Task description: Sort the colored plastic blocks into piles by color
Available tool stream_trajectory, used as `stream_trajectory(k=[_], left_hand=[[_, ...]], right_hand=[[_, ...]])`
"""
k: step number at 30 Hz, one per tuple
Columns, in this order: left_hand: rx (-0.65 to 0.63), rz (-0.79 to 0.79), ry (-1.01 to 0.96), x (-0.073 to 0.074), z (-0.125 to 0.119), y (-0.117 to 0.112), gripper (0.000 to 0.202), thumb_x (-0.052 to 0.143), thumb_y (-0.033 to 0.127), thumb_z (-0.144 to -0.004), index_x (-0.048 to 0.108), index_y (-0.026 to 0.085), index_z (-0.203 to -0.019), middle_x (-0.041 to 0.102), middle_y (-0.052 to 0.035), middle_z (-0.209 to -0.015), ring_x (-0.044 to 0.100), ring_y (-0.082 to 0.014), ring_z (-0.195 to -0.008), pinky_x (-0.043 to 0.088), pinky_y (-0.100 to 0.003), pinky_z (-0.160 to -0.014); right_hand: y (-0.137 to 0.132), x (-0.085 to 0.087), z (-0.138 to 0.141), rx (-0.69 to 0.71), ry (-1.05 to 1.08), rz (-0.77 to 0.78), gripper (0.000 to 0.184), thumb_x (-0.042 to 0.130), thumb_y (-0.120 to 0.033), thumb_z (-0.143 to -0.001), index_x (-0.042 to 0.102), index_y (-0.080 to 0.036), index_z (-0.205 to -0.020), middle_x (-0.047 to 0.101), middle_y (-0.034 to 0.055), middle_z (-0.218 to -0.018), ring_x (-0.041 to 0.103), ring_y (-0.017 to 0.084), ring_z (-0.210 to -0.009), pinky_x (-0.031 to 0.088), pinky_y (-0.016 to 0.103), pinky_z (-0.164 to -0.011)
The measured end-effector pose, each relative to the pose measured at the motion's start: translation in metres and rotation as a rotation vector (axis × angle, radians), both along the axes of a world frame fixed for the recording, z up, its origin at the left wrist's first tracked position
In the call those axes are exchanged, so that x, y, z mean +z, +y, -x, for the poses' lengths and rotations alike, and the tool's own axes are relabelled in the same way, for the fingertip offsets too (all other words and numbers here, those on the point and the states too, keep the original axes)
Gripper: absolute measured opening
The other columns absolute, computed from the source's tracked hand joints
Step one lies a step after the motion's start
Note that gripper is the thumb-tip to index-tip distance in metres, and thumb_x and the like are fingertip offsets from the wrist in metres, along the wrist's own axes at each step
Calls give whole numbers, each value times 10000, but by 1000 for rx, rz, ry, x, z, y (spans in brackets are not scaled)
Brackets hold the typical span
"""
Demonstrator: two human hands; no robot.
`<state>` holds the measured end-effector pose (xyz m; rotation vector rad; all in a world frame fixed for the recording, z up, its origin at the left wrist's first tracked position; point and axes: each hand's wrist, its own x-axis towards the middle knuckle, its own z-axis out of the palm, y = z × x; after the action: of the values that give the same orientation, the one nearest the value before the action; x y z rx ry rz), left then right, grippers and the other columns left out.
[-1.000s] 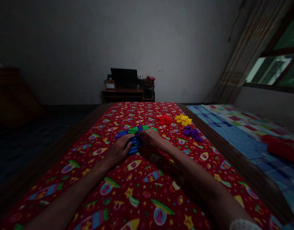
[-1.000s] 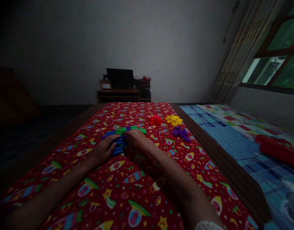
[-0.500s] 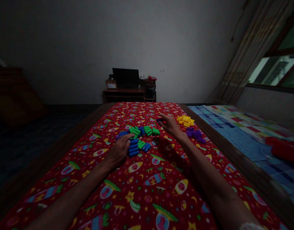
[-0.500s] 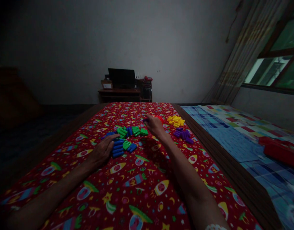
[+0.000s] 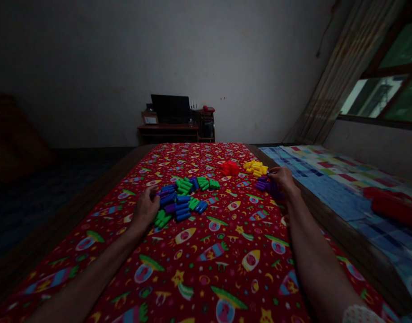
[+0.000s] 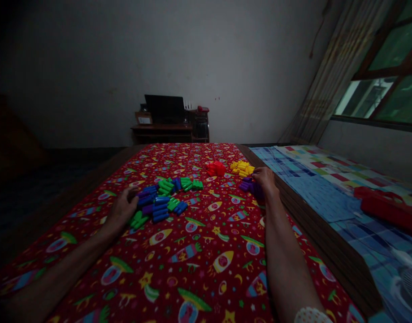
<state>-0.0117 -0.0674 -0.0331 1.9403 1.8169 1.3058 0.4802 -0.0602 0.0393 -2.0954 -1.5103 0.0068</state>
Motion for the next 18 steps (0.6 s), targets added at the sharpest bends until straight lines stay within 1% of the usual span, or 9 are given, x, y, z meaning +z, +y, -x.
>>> stream_trajectory(k=[2,5,7,11,13,15,17,18], left_hand=[[1,45,-18,0,1,1,434,454,313,-786,546,170,-1185,681,-143,-1130,659,-287,-1054,528,-456,-935],[-9,85,-7,5,-1,-2,443,483,356,-766,579,178,-1160,699,-133,-1093,677,-295,-1002,535,-459,-910],[-14,104,4,9,-2,-4,440,488,390,-762,606,176,-1128,710,-132,-1057,685,-300,-967,542,-456,-883],[-19,121,15,12,-3,-7,410,506,437,-762,649,180,-1046,724,-117,-998,688,-300,-923,546,-448,-848],[-21,120,-24,14,-3,-8,391,523,442,-760,655,185,-1023,725,-107,-993,689,-296,-924,550,-440,-845],[15,69,-104,20,-4,-11,376,531,449,-769,653,198,-1021,721,-90,-1011,684,-286,-959,546,-429,-872],[46,2,-205,31,-8,-16,375,555,465,-771,644,211,-1032,716,-74,-1035,676,-270,-1002,536,-413,-908],[44,-19,-257,38,-12,-19,388,575,476,-765,639,212,-1042,717,-69,-1034,675,-265,-1008,538,-405,-909]], right_hand=[[0,0,-1,0,39,48,259,618,-272,-805,779,-118,-938,752,106,-840,686,204,-791,442,244,-636],[0,0,-2,-6,54,86,332,551,-342,-870,781,-102,-860,721,100,-703,658,188,-682,416,247,-589],[0,0,-1,-12,28,76,352,531,-339,-885,779,-95,-832,718,111,-702,646,186,-671,406,253,-592],[-2,6,1,-43,-43,-33,347,502,-279,-889,778,-70,-861,730,143,-770,652,207,-720,400,268,-631],[-3,15,5,-46,-57,-93,356,486,-262,-890,777,-61,-856,731,149,-771,656,215,-726,399,271,-640],[-2,30,15,-30,-60,-155,355,479,-252,-889,774,-60,-843,731,152,-772,659,217,-729,400,270,-644],[-1,46,36,27,-54,-232,343,486,-253,-890,768,-69,-824,732,149,-776,661,211,-735,402,263,-650],[-1,53,51,86,-34,-268,338,490,-258,-892,765,-77,-815,732,143,-778,661,204,-735,405,257,-651]])
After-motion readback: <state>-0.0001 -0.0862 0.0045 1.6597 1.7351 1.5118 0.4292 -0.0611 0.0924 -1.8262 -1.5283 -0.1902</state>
